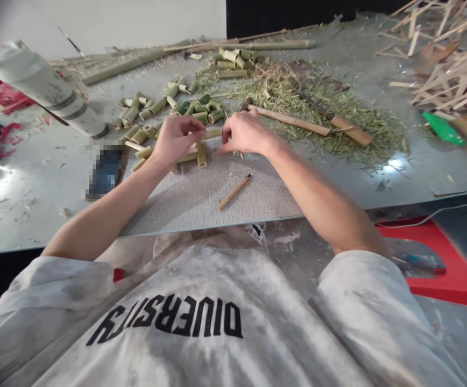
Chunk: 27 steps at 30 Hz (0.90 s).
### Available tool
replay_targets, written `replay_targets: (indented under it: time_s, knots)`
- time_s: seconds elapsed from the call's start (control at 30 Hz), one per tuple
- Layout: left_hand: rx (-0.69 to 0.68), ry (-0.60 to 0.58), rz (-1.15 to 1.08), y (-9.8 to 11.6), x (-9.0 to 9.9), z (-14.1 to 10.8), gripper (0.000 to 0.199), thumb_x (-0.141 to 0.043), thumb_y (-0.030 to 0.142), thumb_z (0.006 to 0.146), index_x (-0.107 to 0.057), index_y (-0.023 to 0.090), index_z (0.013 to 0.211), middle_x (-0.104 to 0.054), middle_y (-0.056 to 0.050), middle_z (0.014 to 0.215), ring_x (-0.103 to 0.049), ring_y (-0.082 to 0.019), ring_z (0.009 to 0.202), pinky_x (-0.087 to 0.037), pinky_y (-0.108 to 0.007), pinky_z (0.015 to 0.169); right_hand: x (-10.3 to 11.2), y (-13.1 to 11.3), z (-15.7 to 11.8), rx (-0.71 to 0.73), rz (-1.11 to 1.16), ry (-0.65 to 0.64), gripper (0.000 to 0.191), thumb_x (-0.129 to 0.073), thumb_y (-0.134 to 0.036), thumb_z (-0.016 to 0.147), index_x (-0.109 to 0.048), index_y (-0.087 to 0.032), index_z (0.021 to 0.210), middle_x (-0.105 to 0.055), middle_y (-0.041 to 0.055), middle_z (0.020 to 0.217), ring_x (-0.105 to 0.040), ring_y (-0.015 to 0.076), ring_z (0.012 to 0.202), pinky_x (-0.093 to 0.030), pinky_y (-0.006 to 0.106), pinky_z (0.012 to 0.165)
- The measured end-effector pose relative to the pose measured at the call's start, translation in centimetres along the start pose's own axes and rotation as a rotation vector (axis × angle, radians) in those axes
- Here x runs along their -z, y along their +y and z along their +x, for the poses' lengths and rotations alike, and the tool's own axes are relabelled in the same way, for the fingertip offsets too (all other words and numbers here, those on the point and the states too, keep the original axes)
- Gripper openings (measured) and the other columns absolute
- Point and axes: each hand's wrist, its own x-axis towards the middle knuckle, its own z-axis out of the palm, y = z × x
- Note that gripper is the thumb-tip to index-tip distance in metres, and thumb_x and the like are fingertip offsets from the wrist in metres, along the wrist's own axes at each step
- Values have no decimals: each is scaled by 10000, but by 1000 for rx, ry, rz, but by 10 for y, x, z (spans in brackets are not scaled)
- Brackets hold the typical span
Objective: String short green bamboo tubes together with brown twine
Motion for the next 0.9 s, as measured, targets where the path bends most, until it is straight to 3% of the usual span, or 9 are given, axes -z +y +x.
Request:
replay_targets:
  time_s: [0.13,0.23,0.33,0.5,0.67,0.9]
  knots:
    - [-8,57,-89,3,-4,-4,31,-736,233,966,-757,217,982,-803,-50,964,-752,-223,938,-607,-364,876,-1,-8,-1,58,35,-45,217,-833,-430,965,-873,-227,898,-800,37,916,-753,327,1009,-402,613,1167]
    - [-12,21,-108,2,-8,-5,39,-723,190,962,-744,215,983,-792,-49,948,-751,-213,904,-603,-363,859,-3,-12,0,53,39,-40,90,-796,-258,937,-875,-230,904,-800,16,851,-764,303,962,-408,600,1188]
    - [-19,-39,-55,0,-8,-5,82,-744,169,939,-748,214,1007,-802,-53,955,-761,-214,914,-611,-380,900,-5,-12,1,37,31,-47,111,-764,-174,908,-863,-220,895,-802,22,849,-771,290,932,-435,571,1177]
    - [-16,-163,169,0,-1,-7,227,-762,227,953,-763,234,1179,-839,-63,1036,-777,-248,983,-605,-470,1026,-7,-5,3,29,38,-48,91,-747,-168,898,-824,-215,894,-820,28,936,-776,295,974,-472,552,1152]
    - [-56,-229,331,4,5,-8,293,-753,227,942,-792,236,1232,-855,-69,1096,-804,-278,1030,-575,-503,1072,-2,-5,0,17,112,49,93,-739,-233,939,-802,-203,878,-825,59,1022,-765,289,1028,-521,489,1048]
    - [-72,-244,417,12,5,-11,325,-730,235,956,-813,269,1269,-869,-61,1123,-801,-307,1104,-506,-563,1162,1,-4,-1,-25,219,23,125,-831,-262,876,-752,-200,802,-781,44,837,-736,245,853,-571,414,836]
